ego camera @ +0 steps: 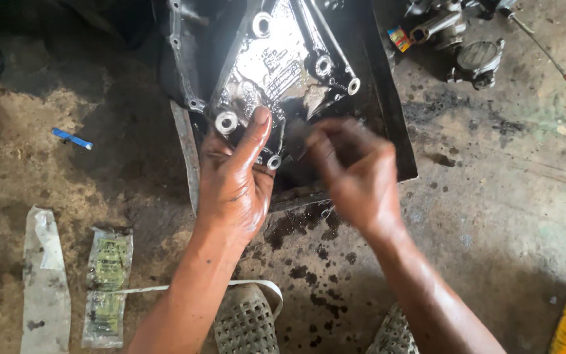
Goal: The person scrubs a metal engine casing with a wire brush and a rag while it sits in a black tray filled with dark liquid. They repeatedly dip the brush into the liquid and scrub various surfaces of the part, including the bolt holes and flat faces.
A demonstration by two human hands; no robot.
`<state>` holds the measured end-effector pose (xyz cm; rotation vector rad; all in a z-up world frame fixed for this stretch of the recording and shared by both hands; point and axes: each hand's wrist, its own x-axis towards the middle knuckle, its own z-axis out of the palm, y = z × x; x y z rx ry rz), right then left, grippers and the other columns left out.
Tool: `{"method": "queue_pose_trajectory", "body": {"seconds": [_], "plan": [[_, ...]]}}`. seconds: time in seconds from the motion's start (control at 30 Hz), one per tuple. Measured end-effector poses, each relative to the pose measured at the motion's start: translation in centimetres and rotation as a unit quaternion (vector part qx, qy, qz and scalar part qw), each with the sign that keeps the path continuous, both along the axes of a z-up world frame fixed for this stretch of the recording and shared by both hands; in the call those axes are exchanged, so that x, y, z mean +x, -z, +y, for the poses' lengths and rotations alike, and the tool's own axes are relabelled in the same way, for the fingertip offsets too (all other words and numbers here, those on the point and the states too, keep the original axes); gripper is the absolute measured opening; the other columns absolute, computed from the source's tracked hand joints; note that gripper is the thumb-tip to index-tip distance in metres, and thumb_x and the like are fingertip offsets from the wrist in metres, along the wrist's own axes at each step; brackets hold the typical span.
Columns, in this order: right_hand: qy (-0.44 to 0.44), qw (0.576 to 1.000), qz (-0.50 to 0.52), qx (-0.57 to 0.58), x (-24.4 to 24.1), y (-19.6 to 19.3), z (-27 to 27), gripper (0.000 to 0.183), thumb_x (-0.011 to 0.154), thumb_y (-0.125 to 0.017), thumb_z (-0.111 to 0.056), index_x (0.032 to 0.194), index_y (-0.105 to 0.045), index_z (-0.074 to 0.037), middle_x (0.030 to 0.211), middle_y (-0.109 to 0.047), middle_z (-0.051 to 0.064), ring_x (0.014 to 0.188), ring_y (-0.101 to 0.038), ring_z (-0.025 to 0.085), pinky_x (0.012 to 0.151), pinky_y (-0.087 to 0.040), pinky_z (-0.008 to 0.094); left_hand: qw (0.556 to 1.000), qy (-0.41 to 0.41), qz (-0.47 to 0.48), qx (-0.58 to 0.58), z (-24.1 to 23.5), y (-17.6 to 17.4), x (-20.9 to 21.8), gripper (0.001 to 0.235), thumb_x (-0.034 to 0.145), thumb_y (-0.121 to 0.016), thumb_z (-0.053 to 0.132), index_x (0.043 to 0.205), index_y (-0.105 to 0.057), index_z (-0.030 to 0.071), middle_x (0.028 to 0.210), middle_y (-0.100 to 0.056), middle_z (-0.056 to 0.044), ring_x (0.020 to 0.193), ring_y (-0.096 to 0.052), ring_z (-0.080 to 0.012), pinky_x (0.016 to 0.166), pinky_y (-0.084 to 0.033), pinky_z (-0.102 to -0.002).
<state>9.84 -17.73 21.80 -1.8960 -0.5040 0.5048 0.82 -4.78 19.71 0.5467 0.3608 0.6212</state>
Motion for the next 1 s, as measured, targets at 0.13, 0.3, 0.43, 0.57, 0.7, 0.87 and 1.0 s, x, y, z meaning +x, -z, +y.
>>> {"method": "queue_pose_trajectory", "body": {"seconds": [0.13, 0.3, 0.43, 0.57, 0.7, 0.87, 1.0], "plan": [[-0.015, 1.0, 0.012, 0.0, 1.2, 1.3, -1.2, 0.019, 0.095, -0.072, -0.017, 0.11, -0.075, -0.006, 0.093, -0.081, 0.011, 0.063, -0.07, 0.009, 0.049, -0.053, 0.025, 0.999, 0.015, -0.016, -0.041, 0.3, -0.2, 0.2, 0.035, 0.099, -0.075, 0.012, 0.129, -0.059, 0.002, 0.121, -0.071, -0.012, 0.108, -0.072, -0.0219, 0.095, -0.061, -0.039], [-0.018, 0.947, 0.198, 0.252, 3.7, 3.2, -3.3, 0.004, 0.097, -0.073, -0.005, 0.098, -0.07, -0.003, 0.109, -0.078, 0.012, 0.068, -0.063, 0.006, 0.057, -0.052, 0.02, 0.997, 0.006, 0.026, -0.067, 0.6, -0.5, 0.8, 0.053, 0.087, -0.076, 0.027, 0.131, -0.052, 0.01, 0.122, -0.069, -0.005, 0.109, -0.072, -0.0197, 0.101, -0.061, -0.046], [0.057, 0.914, 0.324, 0.238, 2.8, 4.5, -2.5, 0.018, 0.089, -0.072, 0.003, 0.107, -0.072, 0.003, 0.093, -0.074, 0.014, 0.072, -0.069, 0.01, 0.057, -0.053, 0.021, 0.996, 0.014, 0.048, -0.068, 0.6, -0.6, 1.1, 0.056, 0.09, -0.08, 0.033, 0.131, -0.054, 0.007, 0.124, -0.069, -0.01, 0.112, -0.071, -0.0224, 0.104, -0.059, -0.049], [0.036, 0.886, 0.362, 0.288, 3.0, 4.7, -2.3, 0.012, 0.097, -0.073, 0.001, 0.108, -0.073, 0.005, 0.091, -0.072, 0.01, 0.069, -0.062, 0.008, 0.056, -0.05, 0.02, 0.994, 0.004, 0.074, -0.081, 0.7, -0.3, 1.0, 0.057, 0.087, -0.081, 0.035, 0.129, -0.056, 0.006, 0.123, -0.069, -0.009, 0.11, -0.071, -0.0215, 0.103, -0.06, -0.047], [0.014, 0.91, 0.324, 0.257, 2.2, 4.0, -1.3, 0.01, 0.098, -0.067, -0.008, 0.104, -0.072, -0.001, 0.098, -0.076, 0.009, 0.081, -0.069, 0.011, 0.071, -0.061, 0.024, 0.995, -0.016, 0.045, -0.088, 0.8, 0.4, 0.8, 0.053, 0.086, -0.08, 0.026, 0.129, -0.057, 0.004, 0.12, -0.07, -0.009, 0.109, -0.072, -0.0205, 0.099, -0.059, -0.043], [0.013, 0.905, 0.325, 0.275, 1.2, 3.3, 0.2, 0.011, 0.101, -0.063, -0.013, 0.108, -0.068, -0.006, 0.093, -0.073, 0.006, 0.08, -0.069, 0.013, 0.069, -0.058, 0.024, 0.991, -0.032, 0.049, -0.124, 0.5, 1.3, 0.3, 0.03, 0.09, -0.078, 0.003, 0.115, -0.063, -0.002, 0.109, -0.07, -0.012, 0.102, -0.071, -0.0211, 0.098, -0.059, -0.04], [0.026, 0.937, 0.277, 0.211, 1.4, 3.2, 0.3, 0.019, 0.106, -0.063, -0.016, 0.108, -0.07, 0.001, 0.09, -0.075, 0.01, 0.074, -0.067, 0.013, 0.062, -0.051, 0.023, 0.992, -0.044, 0.038, -0.116, 0.4, 1.4, 0.3, 0.025, 0.086, -0.075, -0.001, 0.107, -0.067, 0.007, 0.1, -0.068, -0.007, 0.092, -0.07, -0.0185, 0.089, -0.061, -0.037]]}}
